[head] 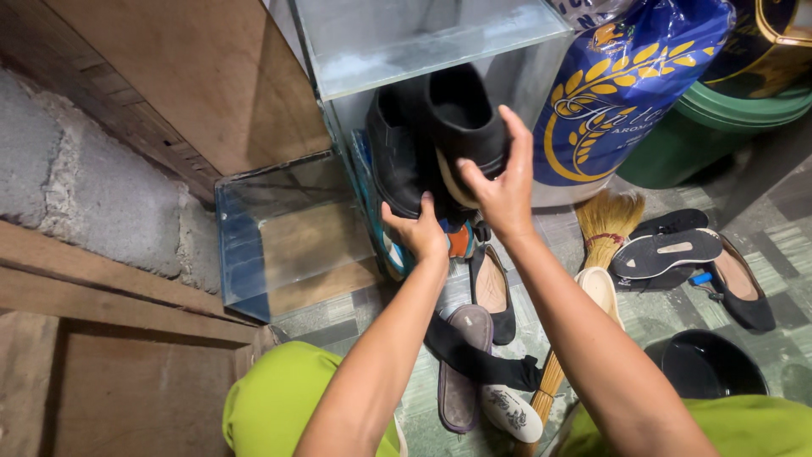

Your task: The person sits on the floor and wipes several pairs of shoes with a black cloth. They clean a black slip-on shoe, a black sneaker, and a black-and-white sneaker, then place them on a glass shelf.

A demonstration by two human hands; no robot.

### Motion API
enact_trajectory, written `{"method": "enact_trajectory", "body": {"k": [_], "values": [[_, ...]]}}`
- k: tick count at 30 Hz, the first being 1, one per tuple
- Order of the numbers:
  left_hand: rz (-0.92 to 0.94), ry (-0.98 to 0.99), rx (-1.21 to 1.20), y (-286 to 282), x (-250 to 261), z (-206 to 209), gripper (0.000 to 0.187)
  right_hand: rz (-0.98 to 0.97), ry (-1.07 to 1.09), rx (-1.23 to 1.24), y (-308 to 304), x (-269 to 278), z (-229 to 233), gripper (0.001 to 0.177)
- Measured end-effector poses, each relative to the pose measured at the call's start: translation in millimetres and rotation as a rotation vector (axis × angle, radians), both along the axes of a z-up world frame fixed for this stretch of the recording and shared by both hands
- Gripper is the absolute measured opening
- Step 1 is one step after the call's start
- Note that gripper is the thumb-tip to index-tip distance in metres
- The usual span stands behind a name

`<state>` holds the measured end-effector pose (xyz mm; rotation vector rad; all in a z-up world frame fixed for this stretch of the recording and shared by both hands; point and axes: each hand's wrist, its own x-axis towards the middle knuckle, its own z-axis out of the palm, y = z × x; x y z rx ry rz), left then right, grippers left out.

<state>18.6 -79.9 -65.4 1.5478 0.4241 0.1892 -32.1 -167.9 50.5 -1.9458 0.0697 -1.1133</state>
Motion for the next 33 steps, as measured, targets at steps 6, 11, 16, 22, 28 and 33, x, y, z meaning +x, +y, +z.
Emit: {"method": "enact_trajectory", "body": {"k": [6,11,16,22,28,33], "values": [[-0.113,-0.394,-0.839,-5,28,-47,0.079,0.155,-0.032,-0.113,30,22,6,0.078],[-0.083,-0.132,-1.074,-2,46,-95,0.058,0.231,0.114,-0.259,60,47,-3,0.076],[-0.278,-0.215,-1.136,1,56,-110,0.049,0.192,0.165,-0.297,74,50,-13,0.078],[-0.117,-0.187,-0.339,4,30,-78,0.061,0.202,0.052,0.023,47,46,-11,0.073],[-0.139,-0.113,-0.274,35,10,-30,0.061,0.115,-0.032,0.372,-23,-11,-7,0.075],[-0.172,-0.093,-0.672,70,-23,19,0.061,0.465,-0.154,0.786,-68,-68,12,0.065]]}}
